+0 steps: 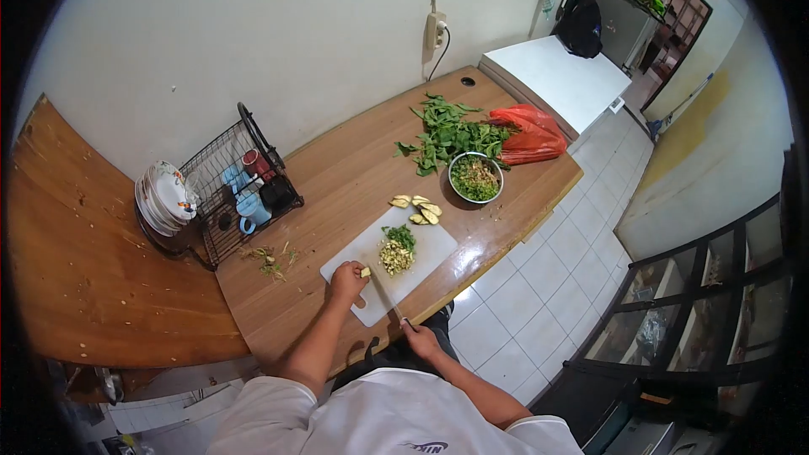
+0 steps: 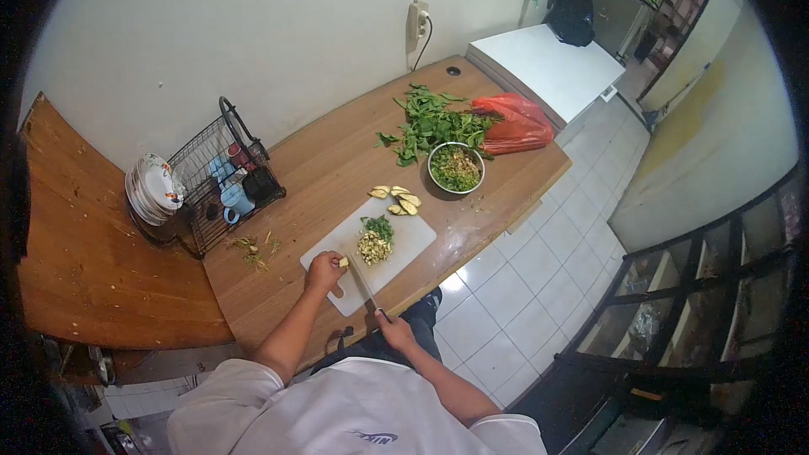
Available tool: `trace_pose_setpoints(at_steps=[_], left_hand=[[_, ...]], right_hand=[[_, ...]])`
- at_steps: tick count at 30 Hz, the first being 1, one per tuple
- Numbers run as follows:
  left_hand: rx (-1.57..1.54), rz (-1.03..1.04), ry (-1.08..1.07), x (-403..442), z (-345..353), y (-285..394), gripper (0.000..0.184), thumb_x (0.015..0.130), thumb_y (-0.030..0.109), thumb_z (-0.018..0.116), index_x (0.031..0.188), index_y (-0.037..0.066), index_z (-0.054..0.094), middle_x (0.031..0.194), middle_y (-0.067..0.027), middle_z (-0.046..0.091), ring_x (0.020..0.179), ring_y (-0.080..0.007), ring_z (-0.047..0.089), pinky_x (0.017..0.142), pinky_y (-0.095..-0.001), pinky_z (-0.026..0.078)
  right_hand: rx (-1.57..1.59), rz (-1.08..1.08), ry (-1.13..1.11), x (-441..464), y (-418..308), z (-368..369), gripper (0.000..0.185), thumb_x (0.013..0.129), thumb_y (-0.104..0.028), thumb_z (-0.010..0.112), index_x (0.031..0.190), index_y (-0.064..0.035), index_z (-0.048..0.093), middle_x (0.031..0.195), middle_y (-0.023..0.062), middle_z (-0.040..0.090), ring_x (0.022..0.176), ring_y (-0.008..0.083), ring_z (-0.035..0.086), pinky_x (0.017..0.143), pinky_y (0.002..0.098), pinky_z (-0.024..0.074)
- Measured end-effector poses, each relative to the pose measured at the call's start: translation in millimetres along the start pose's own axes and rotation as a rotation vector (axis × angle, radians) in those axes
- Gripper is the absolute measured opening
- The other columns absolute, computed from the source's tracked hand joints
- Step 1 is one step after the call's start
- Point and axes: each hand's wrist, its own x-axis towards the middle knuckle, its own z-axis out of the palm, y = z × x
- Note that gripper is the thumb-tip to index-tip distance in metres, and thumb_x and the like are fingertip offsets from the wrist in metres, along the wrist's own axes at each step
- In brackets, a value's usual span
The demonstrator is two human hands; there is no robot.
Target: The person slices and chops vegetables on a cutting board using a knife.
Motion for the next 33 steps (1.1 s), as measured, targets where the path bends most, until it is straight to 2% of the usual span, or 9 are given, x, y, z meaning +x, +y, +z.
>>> trace_pose_setpoints(at_steps=[2, 4, 9, 11, 13, 17, 24, 29, 33], left_hand=[[0.019, 0.0, 0.028, -0.9, -1.8, -0.3, 0.031, 0.068, 0.015, 0.088, 0.094, 0.005, 0.075, 0.093, -0.0108, 0.07, 0.082, -0.0252, 0.07, 0.076, -0.0367, 0.057], [0.038, -0.03, 0.014, -1.2, -5.5, 0.5, 0.031, 0.068, 0.016, 0.088, 0.094, 0.005, 0.074, 0.093, -0.011, 0.07, 0.083, -0.0255, 0.07, 0.078, -0.0372, 0.057], [0.033, -0.026, -0.005, -6.8, -10.8, 2.6, 0.032, 0.074, 0.018, 0.085, 0.102, 0.007, 0.075, 0.097, -0.01, 0.07, 0.087, -0.0241, 0.07, 0.079, -0.0362, 0.056], [0.001, 0.073, -0.032, -9.3, -15.5, 7.5, 0.03, 0.079, 0.018, 0.081, 0.107, 0.01, 0.075, 0.101, -0.0082, 0.067, 0.088, -0.0231, 0.067, 0.079, -0.0367, 0.055], [0.014, 0.087, -0.052, -7.7, -11.9, -0.8, 0.03, 0.08, 0.018, 0.08, 0.109, 0.011, 0.075, 0.102, -0.0077, 0.065, 0.088, -0.0232, 0.066, 0.079, -0.037, 0.055], [-0.004, 0.113, -0.034, -9.3, -12.8, -2.0, 0.027, 0.079, 0.017, 0.08, 0.106, 0.015, 0.076, 0.094, -0.0078, 0.062, 0.082, -0.0267, 0.063, 0.077, -0.0385, 0.053], [0.06, 0.074, -0.035, -10.7, -17.8, 6.7, 0.024, 0.082, 0.022, 0.079, 0.104, 0.014, 0.076, 0.098, -0.0077, 0.063, 0.083, -0.0249, 0.066, 0.075, -0.0383, 0.054], [0.022, 0.094, -0.032, -10.7, -17.1, 5.2, 0.022, 0.078, 0.015, 0.08, 0.1, 0.012, 0.077, 0.095, -0.008, 0.063, 0.084, -0.0272, 0.065, 0.077, -0.039, 0.053], [0.042, 0.037, -0.052, -11.4, -17.5, 10.0, 0.021, 0.079, 0.015, 0.079, 0.1, 0.013, 0.077, 0.096, -0.0072, 0.064, 0.085, -0.0266, 0.065, 0.077, -0.0389, 0.053]], right_hand=[[0.004, 0.031, -0.031, 2.1, 0.5, 3.3, 0.079, 0.096, -0.073, 0.039, 0.114, -0.004, 0.072, 0.104, 0.0287, 0.07, 0.109, 0.0437, 0.066, 0.096, 0.0472, 0.0488], [0.033, -0.082, 0.107, 9.2, 13.3, 15.7, 0.074, 0.096, -0.07, 0.044, 0.102, -0.0018, 0.072, 0.078, 0.0176, 0.068, 0.079, 0.0341, 0.068, 0.076, 0.0429, 0.0508], [0.012, -0.069, 0.084, 12.2, 21.3, 23.3, 0.073, 0.097, -0.07, 0.044, 0.102, -0.0028, 0.073, 0.076, 0.0172, 0.067, 0.078, 0.0329, 0.067, 0.075, 0.0427, 0.051], [0.01, -0.053, 0.068, 8.2, 16.2, 20.6, 0.073, 0.097, -0.07, 0.044, 0.102, -0.003, 0.073, 0.076, 0.017, 0.067, 0.077, 0.0325, 0.067, 0.075, 0.0425, 0.0511], [0.027, 0.026, -0.017, 5.2, 11.3, 17.5, 0.076, 0.096, -0.071, 0.041, 0.115, -0.0037, 0.071, 0.101, 0.0271, 0.071, 0.103, 0.0436, 0.067, 0.093, 0.0472, 0.0493], [0.009, -0.004, 0.015, 5.2, 15.7, 19.3, 0.076, 0.096, -0.072, 0.041, 0.116, -0.004, 0.071, 0.102, 0.0269, 0.071, 0.104, 0.0434, 0.067, 0.094, 0.0476, 0.0491], [-0.033, -0.015, 0.023, 2.5, 8.4, 14.9, 0.077, 0.097, -0.072, 0.039, 0.116, -0.0041, 0.071, 0.102, 0.0275, 0.071, 0.107, 0.044, 0.066, 0.095, 0.0476, 0.0489], [-0.062, -0.022, 0.034, -3.8, -0.3, 11.6, 0.077, 0.097, -0.072, 0.039, 0.113, -0.0045, 0.072, 0.097, 0.0266, 0.072, 0.105, 0.0433, 0.067, 0.093, 0.0486, 0.0498], [-0.083, -0.007, 0.034, -1.5, -0.3, 11.1, 0.074, 0.097, -0.07, 0.04, 0.115, -0.0057, 0.071, 0.105, 0.0286, 0.07, 0.11, 0.045, 0.064, 0.097, 0.0491, 0.0484]])
